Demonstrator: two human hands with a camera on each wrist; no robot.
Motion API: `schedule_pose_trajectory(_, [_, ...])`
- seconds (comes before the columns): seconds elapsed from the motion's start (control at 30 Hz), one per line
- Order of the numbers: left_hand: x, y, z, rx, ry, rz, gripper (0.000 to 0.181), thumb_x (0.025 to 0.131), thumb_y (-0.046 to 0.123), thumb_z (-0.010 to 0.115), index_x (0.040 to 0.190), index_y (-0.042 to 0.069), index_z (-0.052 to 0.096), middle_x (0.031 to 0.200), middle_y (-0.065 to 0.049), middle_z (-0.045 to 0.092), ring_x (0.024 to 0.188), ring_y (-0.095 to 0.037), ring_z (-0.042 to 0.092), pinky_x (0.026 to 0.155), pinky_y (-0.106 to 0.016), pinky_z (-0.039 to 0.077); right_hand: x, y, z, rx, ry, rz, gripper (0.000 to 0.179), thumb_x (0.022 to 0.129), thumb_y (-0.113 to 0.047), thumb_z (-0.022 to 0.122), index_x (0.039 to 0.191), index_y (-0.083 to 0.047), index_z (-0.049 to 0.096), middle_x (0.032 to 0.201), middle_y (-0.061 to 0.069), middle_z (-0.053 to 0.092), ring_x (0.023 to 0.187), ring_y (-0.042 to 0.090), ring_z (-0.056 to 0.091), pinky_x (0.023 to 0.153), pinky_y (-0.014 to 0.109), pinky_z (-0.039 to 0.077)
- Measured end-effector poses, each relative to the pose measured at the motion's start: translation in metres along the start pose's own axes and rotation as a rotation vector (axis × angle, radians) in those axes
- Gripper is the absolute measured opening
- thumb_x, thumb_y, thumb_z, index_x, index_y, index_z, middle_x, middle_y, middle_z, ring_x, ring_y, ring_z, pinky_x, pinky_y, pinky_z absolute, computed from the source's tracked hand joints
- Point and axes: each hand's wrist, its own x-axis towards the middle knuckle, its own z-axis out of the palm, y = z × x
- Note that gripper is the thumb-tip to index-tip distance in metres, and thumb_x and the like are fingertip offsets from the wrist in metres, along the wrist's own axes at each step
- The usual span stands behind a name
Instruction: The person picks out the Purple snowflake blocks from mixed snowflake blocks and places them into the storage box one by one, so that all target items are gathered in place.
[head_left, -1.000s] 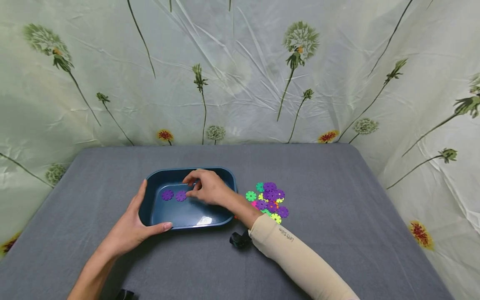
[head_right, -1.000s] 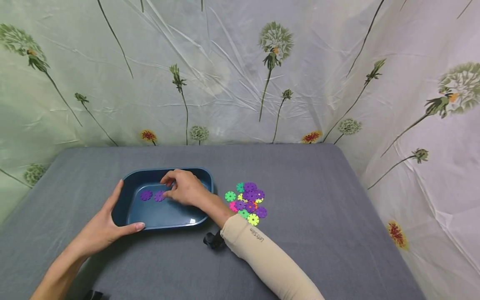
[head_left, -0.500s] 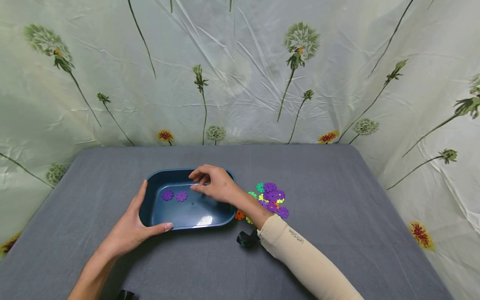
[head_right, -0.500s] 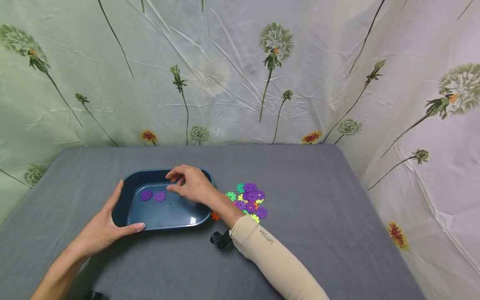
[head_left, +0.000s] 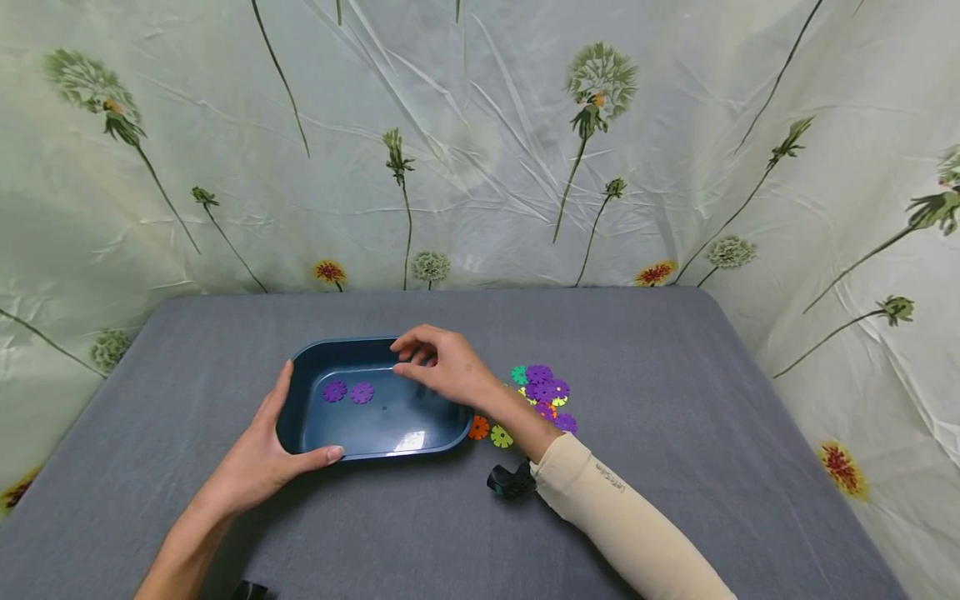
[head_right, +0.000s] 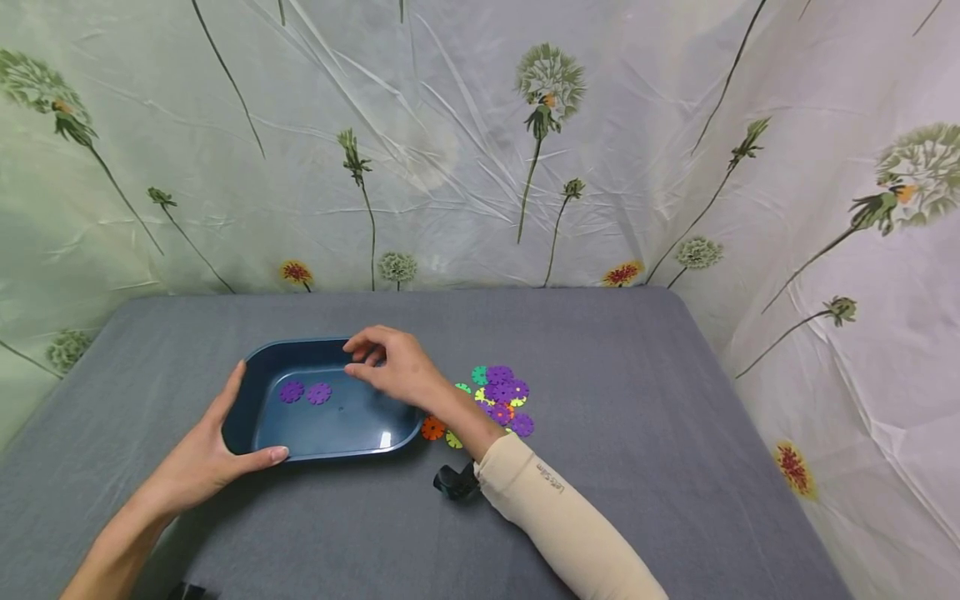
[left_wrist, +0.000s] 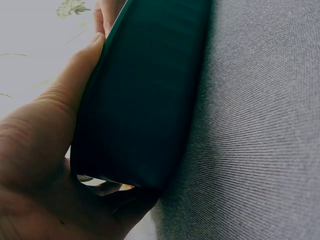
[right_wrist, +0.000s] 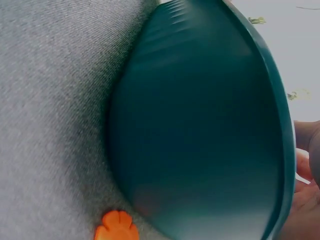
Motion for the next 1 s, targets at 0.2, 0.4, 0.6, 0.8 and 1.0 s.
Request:
schedule_pose_trajectory(0.2, [0.0, 0.0, 0.0, 0.017, -0.002, -0.013, 0.139, 0.08, 0.042, 0.089, 0.165, 0.033, -0.02, 0.174, -0.028, -0.006, 0.153, -0.063, 0.012, 0.108, -0.084, 0.024, -0.004, 0.003, -0.005, 0.036, 0.022, 0.018, 0.027, 0.096, -0.012, 0.075, 0.123, -0.006, 0.072, 0.112, 0.012, 0.073, 0.088, 0.011, 0.064, 0.073, 0.024, 0.054])
schedule_pose_trajectory(0.4, [-0.001, 0.0, -0.001, 0.021, -0.001, -0.008, 0.138, 0.08, 0.042, 0.089, 0.165, 0.033, -0.02, 0.174, -0.028, -0.005, 0.153, -0.062, 0.012, 0.108, -0.084, 0.024, -0.008, 0.005, -0.011, 0.063, 0.037, 0.024, 0.029, 0.097, -0.011, 0.074, 0.125, -0.006, 0.071, 0.112, 0.013, 0.072, 0.089, 0.011, 0.063, 0.082, 0.034, 0.057])
schedule_pose_trajectory(0.6, [-0.001, -0.002, -0.001, 0.017, -0.005, 0.001, 0.138, 0.08, 0.042, 0.089, 0.165, 0.034, -0.019, 0.175, -0.025, -0.007, 0.155, -0.061, 0.009, 0.108, -0.084, 0.025, -0.012, 0.007, -0.019, 0.061, 0.061, 0.023, 0.029, 0.097, -0.01, 0.074, 0.125, -0.004, 0.071, 0.112, 0.015, 0.073, 0.091, 0.014, 0.067, 0.08, 0.026, 0.056])
schedule_pose_trajectory(0.8, [-0.001, -0.001, -0.002, 0.009, 0.0, 0.021, 0.137, 0.08, 0.041, 0.089, 0.165, 0.035, -0.018, 0.174, -0.026, -0.006, 0.155, -0.061, 0.009, 0.109, -0.084, 0.024, -0.016, 0.009, -0.029, 0.075, 0.058, 0.038, 0.03, 0.097, -0.009, 0.073, 0.126, -0.003, 0.07, 0.113, 0.015, 0.072, 0.094, 0.019, 0.068, 0.081, 0.027, 0.056])
schedule_pose_trajectory(1.0, [-0.002, -0.001, -0.001, 0.01, 0.005, 0.015, 0.138, 0.08, 0.041, 0.09, 0.165, 0.034, -0.018, 0.174, -0.027, -0.005, 0.155, -0.061, 0.009, 0.109, -0.084, 0.023, -0.022, 0.012, -0.037, 0.073, 0.082, 0.04, 0.029, 0.097, -0.01, 0.073, 0.126, -0.003, 0.07, 0.113, 0.015, 0.073, 0.097, 0.021, 0.069, 0.082, 0.028, 0.057])
